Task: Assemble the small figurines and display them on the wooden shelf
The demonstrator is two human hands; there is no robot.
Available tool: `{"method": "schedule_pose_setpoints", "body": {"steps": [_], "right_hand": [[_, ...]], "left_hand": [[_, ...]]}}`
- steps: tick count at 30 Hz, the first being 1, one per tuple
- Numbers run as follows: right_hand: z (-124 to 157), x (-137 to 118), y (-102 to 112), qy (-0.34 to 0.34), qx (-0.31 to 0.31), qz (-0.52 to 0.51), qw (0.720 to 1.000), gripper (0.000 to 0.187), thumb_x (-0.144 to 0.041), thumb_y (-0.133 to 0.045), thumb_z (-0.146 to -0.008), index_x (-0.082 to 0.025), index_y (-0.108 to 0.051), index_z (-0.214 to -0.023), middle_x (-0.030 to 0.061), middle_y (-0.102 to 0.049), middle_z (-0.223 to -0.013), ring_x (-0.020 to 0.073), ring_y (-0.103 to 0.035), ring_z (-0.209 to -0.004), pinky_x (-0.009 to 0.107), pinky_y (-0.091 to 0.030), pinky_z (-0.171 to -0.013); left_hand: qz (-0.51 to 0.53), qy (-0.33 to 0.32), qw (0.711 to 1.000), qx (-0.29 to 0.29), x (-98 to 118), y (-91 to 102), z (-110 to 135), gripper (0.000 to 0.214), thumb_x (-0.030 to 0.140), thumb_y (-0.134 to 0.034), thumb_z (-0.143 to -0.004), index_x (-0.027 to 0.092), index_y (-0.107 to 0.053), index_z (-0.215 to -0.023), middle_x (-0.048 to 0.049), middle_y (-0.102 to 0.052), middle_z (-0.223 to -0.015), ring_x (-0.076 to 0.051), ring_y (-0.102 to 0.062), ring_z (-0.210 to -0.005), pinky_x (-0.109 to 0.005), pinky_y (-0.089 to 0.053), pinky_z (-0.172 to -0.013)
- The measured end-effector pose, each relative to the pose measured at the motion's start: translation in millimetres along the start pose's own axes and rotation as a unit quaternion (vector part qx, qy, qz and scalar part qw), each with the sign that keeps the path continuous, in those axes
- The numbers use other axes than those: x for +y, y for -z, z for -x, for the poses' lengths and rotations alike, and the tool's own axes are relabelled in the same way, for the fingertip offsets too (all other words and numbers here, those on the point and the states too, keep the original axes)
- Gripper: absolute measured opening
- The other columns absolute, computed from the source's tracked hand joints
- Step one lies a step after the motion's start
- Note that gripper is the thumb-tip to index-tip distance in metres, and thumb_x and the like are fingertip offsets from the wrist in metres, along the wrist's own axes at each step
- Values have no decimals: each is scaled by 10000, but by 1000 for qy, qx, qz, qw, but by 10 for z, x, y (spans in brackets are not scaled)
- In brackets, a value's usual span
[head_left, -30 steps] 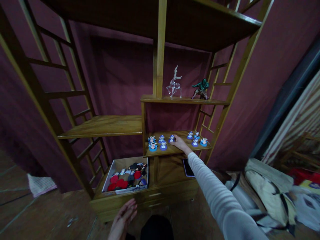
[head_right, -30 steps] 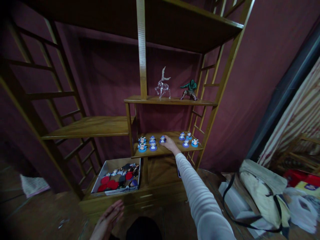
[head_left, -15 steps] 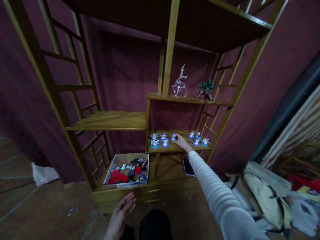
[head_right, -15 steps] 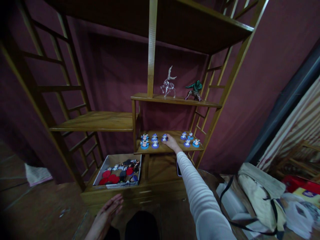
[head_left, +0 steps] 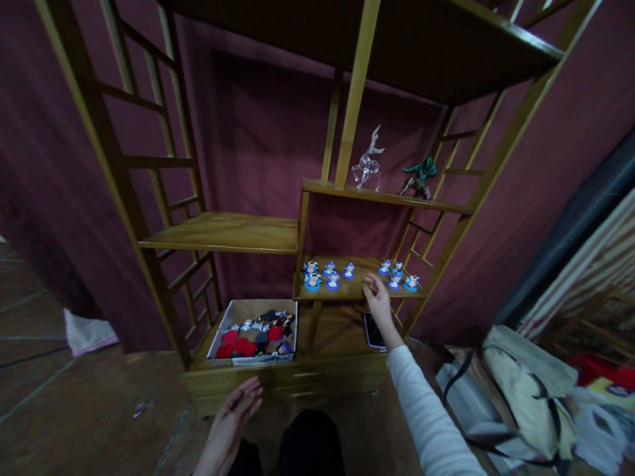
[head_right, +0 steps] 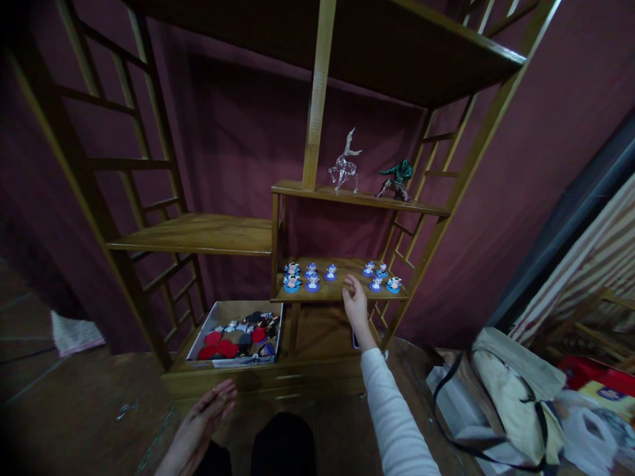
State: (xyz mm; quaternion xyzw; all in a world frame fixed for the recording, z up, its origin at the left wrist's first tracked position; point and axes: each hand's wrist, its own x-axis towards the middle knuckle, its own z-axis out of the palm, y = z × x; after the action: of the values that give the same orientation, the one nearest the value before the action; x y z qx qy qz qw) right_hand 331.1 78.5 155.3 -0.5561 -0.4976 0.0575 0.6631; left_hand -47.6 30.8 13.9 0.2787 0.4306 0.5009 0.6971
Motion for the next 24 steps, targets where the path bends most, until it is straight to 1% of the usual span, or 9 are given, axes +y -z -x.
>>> {"method": "schedule_pose_setpoints", "body": {"steps": [3, 4, 8, 11, 14, 16, 18, 21, 24], "right_hand": [[445, -114, -29, 6, 3, -1, 1000, 384, -255, -480, -771, -188, -522, -1146, 96, -594, -1125, 186, -542, -1048, 387, -381, -956], [598, -141, -68, -2, -14, -6, 1000, 363, -258, -475, -776, -186, -538, -1127, 97, -606, -1104, 188, -554, -1025, 384, -405, -931], [1202, -169, -342, -38, -46, -21, 998, 292, -245, -441, -798, -201, -585, -1049, 75, -618, -1076, 175, -566, -1000, 346, -433, -900], [1607, -131, -619, -86, -162, -10, 983, 273, -234, -452, -791, -212, -611, -1012, 59, -644, -1001, 165, -597, -919, 308, -466, -835], [1909, -92, -883, -111, -305, 19, 946, 251, -219, -509, -744, -225, -648, -953, 39, -656, -926, 162, -612, -827, 281, -481, -752], [2022, -69, -1036, -131, -346, 26, 929, 249, -222, -518, -733, -223, -659, -939, 29, -660, -871, 162, -613, -788, 281, -477, -731], [2062, -38, -1171, -156, -348, 22, 924, 255, -243, -509, -741, -212, -658, -946, 28, -664, -824, 167, -614, -770, 291, -475, -730], [2032, 37, -1344, -174, -343, 5, 923, 257, -278, -512, -742, -202, -659, -938, 34, -674, -832, 177, -615, -784, 307, -473, -749], [1956, 148, -1490, -185, -333, -6, 925, 256, -301, -512, -740, -204, -660, -925, 39, -685, -871, 185, -619, -817, 325, -470, -784]], "left_hand": [[5, -3, 1000, 4, -7, 28, -15, 457, 203, -782, -521, 160, -653, -957, -87, -655, -1042, -218, -605, -980, -262, -499, -803], [4, -5, 1000, 5, -8, 30, -15, 452, 206, -781, -525, 162, -654, -956, -84, -657, -1036, -213, -608, -970, -258, -499, -799], [-21, -7, 1000, 16, 9, 8, -2, 422, 175, -767, -537, 160, -659, -945, -80, -665, -1000, -202, -621, -924, -248, -504, -764], [-39, -12, 998, 56, 46, -21, 15, 360, 107, -738, -559, 157, -668, -908, -69, -676, -928, -175, -636, -848, -232, -506, -721], [-18, -7, 994, 105, 91, -27, 25, 277, 13, -659, -616, 152, -666, -856, -59, -676, -852, -132, -641, -739, -222, -506, -676], [5, -6, 988, 152, 128, -23, 5, 240, -29, -605, -645, 144, -658, -802, -48, -668, -777, -98, -624, -640, -199, -499, -618], [24, -2, 986, 167, 175, -25, -56, 234, -40, -580, -659, 144, -652, -786, -44, -660, -717, -89, -609, -583, -186, -486, -565], [50, -12, 986, 161, 285, -56, -238, 241, -45, -572, -658, 139, -646, -796, -51, -662, -705, -98, -616, -586, -181, -478, -539], [87, -37, 983, 155, 438, -105, -511, 247, -44, -550, -666, 126, -635, -823, -61, -662, -717, -99, -621, -593, -177, -474, -526]]}}
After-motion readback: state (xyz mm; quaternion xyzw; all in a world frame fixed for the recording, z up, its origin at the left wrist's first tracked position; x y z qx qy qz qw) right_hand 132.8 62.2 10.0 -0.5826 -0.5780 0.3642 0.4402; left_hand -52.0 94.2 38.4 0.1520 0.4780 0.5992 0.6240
